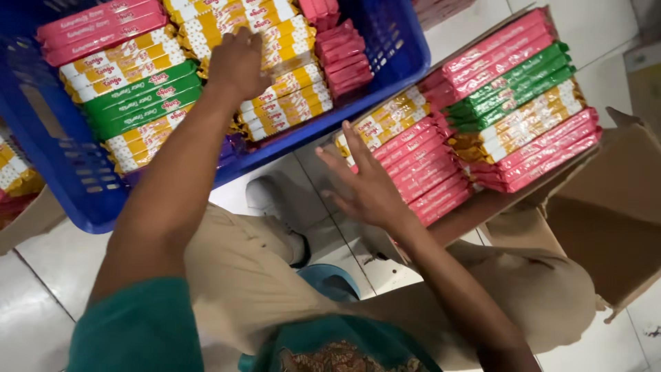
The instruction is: The person transfers stacks of packaged snack bars from a blue plastic crate into a cardboard box. They handle the items by hand, moving them in batches and arranging them neatly inside the box.
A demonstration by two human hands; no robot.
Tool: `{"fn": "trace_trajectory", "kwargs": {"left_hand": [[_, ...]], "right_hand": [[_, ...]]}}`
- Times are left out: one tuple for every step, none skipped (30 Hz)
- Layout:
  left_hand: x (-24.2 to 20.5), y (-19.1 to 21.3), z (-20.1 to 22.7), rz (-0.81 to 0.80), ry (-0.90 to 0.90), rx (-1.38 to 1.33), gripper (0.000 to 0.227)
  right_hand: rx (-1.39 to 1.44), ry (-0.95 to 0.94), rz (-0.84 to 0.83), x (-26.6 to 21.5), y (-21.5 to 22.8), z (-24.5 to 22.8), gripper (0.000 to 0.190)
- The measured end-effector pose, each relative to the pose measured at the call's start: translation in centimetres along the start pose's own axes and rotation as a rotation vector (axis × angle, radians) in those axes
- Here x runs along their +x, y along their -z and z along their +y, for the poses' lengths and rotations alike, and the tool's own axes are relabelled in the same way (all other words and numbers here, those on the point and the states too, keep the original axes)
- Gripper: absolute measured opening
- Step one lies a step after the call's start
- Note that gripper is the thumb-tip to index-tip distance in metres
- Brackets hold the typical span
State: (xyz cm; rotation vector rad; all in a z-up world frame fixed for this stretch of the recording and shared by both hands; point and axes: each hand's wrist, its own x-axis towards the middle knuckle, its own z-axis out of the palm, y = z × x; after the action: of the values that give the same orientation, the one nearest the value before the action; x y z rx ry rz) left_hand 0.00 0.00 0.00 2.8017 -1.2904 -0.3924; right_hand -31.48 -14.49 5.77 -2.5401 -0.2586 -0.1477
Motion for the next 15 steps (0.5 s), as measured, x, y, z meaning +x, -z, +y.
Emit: {"fn": "trace_trajectory", "kwargs": {"left_hand": [[0.1,-0.4,-0.1,-0.002,0.002,-0.004,0.086],[0.2,-0.8,-0.1,0.01,0.009,-0.042,0.075],[0.4,-1.2,0.0,0.024,0.012,-0.083,0.064],[0.5,-1.4,-0.1,0.023,0.011,-0.089,0.064],[0.5,-1.5,-0.1,0.05,0.004,-0.066,0.072],[0.6,-1.7,0.0,0.078,-0.002,-0.043,0.08],[0.7,-2.0,-0.1,0.079,-0.002,-0.05,0.08],[0.8,-2.4,-0.2,0.087,-0.009,-0.006,0.084],[0.8,-2.7,-0.3,0.092,-0.015,0.04,0.088],[0.8,-2.9,-0.2,0.09,-0.014,0.035,0.088],[0.9,-3.1,-0.2,0.076,-0.008,-0.004,0.089],[0.9,-3.3,0.0,0.062,-0.002,-0.043,0.091],[1.0,-3.5,0.0,0.063,0.001,-0.045,0.091],[1.2,-3.7,0.0,0.08,-0.004,-0.009,0.084],[1.2,-3.9,0.1,0.097,-0.011,0.028,0.078]], "right_hand": [[0.001,0.0,-0.005,0.2,-0.5,-0.1,0.083],[0.0,-0.054,-0.021,0.4,-1.0,-0.1,0.083],[-0.004,-0.111,-0.038,0.5,-1.4,-0.1,0.083],[-0.007,-0.113,-0.043,0.7,-1.6,0.0,0.083],[0.031,-0.11,-0.046,1.0,-1.7,0.1,0.085],[0.069,-0.107,-0.048,1.1,-1.8,0.3,0.087],[0.064,-0.109,-0.054,1.1,-2.3,0.5,0.087],[0.051,-0.104,-0.055,1.0,-2.7,0.8,0.089],[0.041,-0.099,-0.057,0.9,-3.2,1.0,0.091],[0.041,-0.1,-0.061,0.8,-3.4,1.1,0.091],[0.002,-0.123,-0.082,0.8,-3.6,1.3,0.093],[-0.037,-0.145,-0.103,0.7,-3.8,1.5,0.095],[-0.037,-0.143,-0.106,0.8,-3.8,1.6,0.095],[-0.028,-0.146,-0.107,0.8,-3.7,1.7,0.096],[-0.019,-0.149,-0.107,0.7,-3.6,1.7,0.097]]}}
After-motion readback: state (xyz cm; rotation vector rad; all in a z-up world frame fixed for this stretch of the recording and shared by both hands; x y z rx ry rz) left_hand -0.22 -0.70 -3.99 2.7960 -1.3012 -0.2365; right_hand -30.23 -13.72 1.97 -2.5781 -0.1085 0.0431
